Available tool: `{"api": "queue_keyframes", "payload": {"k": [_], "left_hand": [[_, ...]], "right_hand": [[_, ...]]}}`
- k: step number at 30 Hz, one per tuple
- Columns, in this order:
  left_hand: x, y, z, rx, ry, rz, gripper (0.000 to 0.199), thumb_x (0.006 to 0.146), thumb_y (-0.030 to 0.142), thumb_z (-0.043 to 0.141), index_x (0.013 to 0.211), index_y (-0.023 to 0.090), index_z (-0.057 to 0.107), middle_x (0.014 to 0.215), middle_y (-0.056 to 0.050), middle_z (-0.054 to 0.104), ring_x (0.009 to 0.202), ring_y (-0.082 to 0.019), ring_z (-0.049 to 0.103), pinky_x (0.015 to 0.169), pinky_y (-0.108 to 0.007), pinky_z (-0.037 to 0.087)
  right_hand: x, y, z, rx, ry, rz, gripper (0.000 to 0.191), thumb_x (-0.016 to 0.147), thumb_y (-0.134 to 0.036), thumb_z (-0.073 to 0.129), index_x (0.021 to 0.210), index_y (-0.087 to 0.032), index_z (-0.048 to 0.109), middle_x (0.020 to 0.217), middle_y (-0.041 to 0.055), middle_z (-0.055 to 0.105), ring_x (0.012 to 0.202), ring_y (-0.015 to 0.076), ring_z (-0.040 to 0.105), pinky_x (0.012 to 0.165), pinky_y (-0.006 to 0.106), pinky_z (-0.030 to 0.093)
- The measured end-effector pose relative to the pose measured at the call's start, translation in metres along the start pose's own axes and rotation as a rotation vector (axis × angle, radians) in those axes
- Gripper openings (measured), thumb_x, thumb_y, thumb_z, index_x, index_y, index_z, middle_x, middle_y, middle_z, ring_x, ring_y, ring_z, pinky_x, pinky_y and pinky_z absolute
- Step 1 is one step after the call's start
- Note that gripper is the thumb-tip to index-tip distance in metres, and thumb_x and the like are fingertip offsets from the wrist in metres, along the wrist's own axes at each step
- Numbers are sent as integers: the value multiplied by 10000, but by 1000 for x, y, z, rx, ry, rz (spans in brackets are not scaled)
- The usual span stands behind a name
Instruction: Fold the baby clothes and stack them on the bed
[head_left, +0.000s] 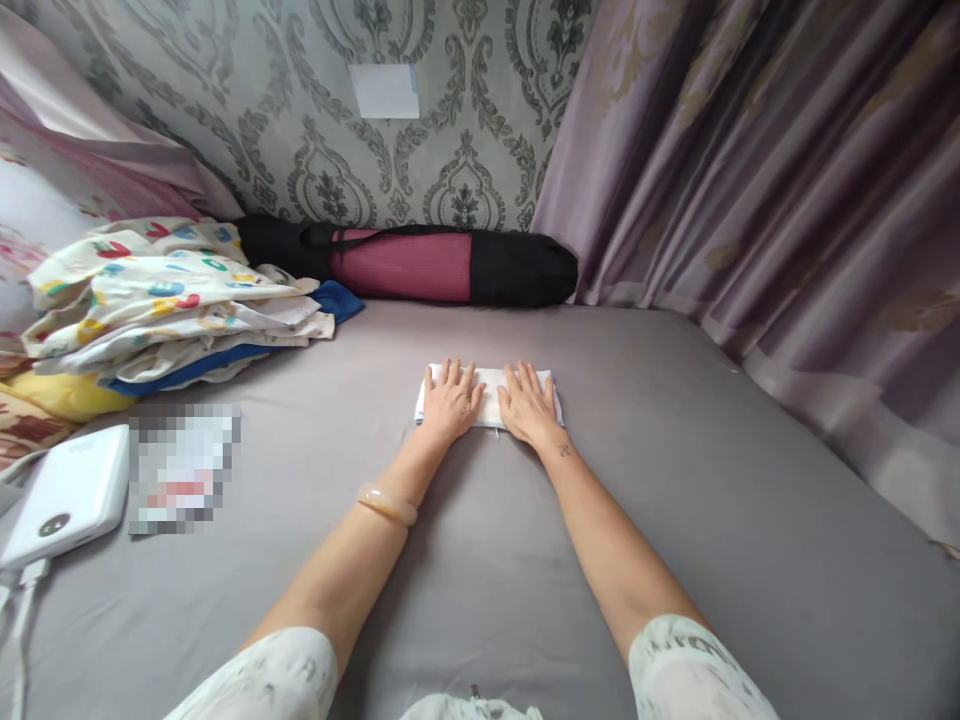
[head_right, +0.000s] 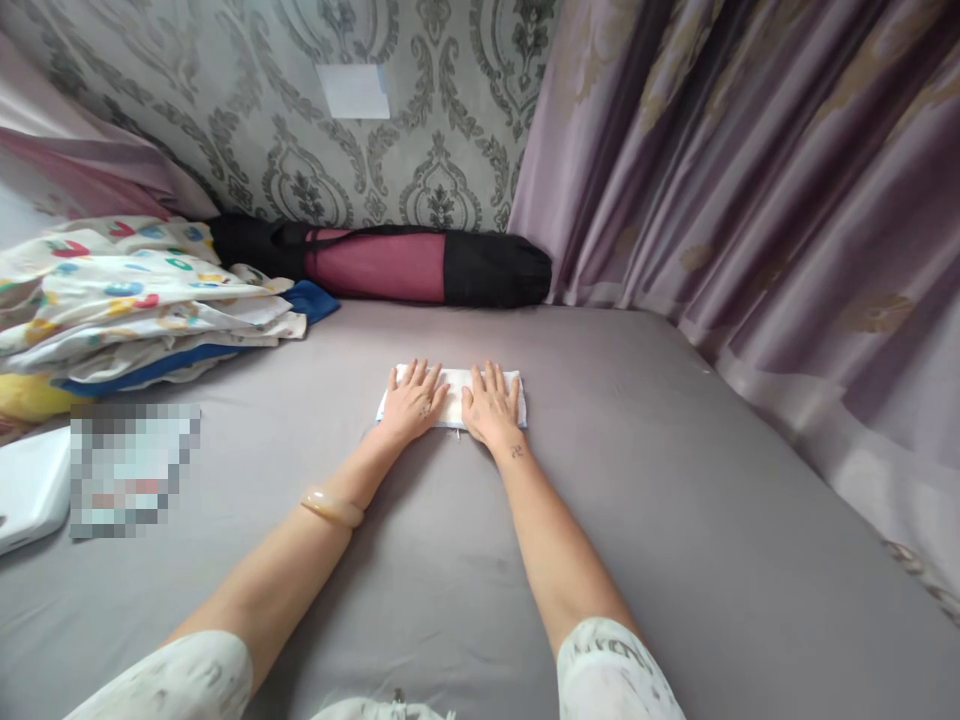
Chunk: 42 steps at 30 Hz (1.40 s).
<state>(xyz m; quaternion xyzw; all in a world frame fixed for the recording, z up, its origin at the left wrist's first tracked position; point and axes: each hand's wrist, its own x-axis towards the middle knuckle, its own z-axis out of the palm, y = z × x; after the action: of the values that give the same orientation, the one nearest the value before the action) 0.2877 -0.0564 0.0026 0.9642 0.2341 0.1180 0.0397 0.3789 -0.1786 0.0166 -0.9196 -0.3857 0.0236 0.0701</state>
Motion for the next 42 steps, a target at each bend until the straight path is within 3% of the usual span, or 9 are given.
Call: {"api": "queue_keyframes", "payload": {"k": [8, 14, 18, 24, 32, 38, 42], "left_hand": [[3, -4, 4, -4, -107, -78, 615, 999, 498, 187, 1468, 156, 391, 1550, -166, 346, 1456, -318, 257, 1168, -546, 188], [1, -6, 2, -44, -45, -80, 588, 994, 478, 234, 1439, 151, 435, 1527, -165, 388, 1447, -315, 282, 1170, -542, 203], [1, -17, 1, -41, 38, -154, 574, 997, 435, 217, 1447, 152, 434, 1549, -147, 358, 1466, -294, 244, 1187, -528, 171], [1, -29, 6, -103, -115, -202, 626, 991, 457, 200, 1490, 114, 359, 1584, -151, 275, 1466, -306, 241, 1174, -527, 211], [0, -28, 2, -154, -43, -211, 546, 991, 396, 254, 1438, 140, 434, 1556, -142, 343, 1449, -304, 287, 1161, -539, 239], [-5, -24, -9, -174, 133, -92, 474, 993, 329, 269, 1394, 199, 485, 1508, -92, 439, 1449, -252, 295, 1191, -523, 177], [-8, -22, -10, -177, 44, -58, 424, 987, 325, 317, 1354, 228, 505, 1476, -98, 481, 1427, -267, 331, 1166, -557, 208]], "right_hand": [[2, 3, 5, -13, -50, 36, 597, 1010, -388, 157, 1536, -127, 265, 1605, 119, 229, 1482, 250, 147, 1181, 500, 57], [2, 6, 3, 15, -36, 34, 597, 1007, -384, 170, 1529, -117, 281, 1602, 129, 233, 1481, 258, 156, 1182, 501, 78], [2, 16, 1, -4, 1, 125, 616, 1004, -373, 174, 1529, -60, 254, 1610, 149, 188, 1488, 269, 122, 1185, 492, 88], [3, 25, 3, 2, -61, 183, 641, 999, -372, 184, 1523, -6, 240, 1611, 154, 175, 1488, 269, 124, 1189, 432, 130], [4, 22, -2, 13, -98, 196, 643, 997, -376, 185, 1527, -14, 232, 1614, 148, 167, 1489, 266, 116, 1195, 444, 119], [2, 16, -15, -8, 4, 35, 607, 1004, -381, 181, 1540, -103, 249, 1622, 121, 164, 1496, 245, 85, 1199, 455, 53], [1, 15, -9, -12, -61, 3, 605, 1010, -403, 162, 1535, -127, 276, 1611, 118, 210, 1488, 234, 140, 1196, 423, 98]]}}
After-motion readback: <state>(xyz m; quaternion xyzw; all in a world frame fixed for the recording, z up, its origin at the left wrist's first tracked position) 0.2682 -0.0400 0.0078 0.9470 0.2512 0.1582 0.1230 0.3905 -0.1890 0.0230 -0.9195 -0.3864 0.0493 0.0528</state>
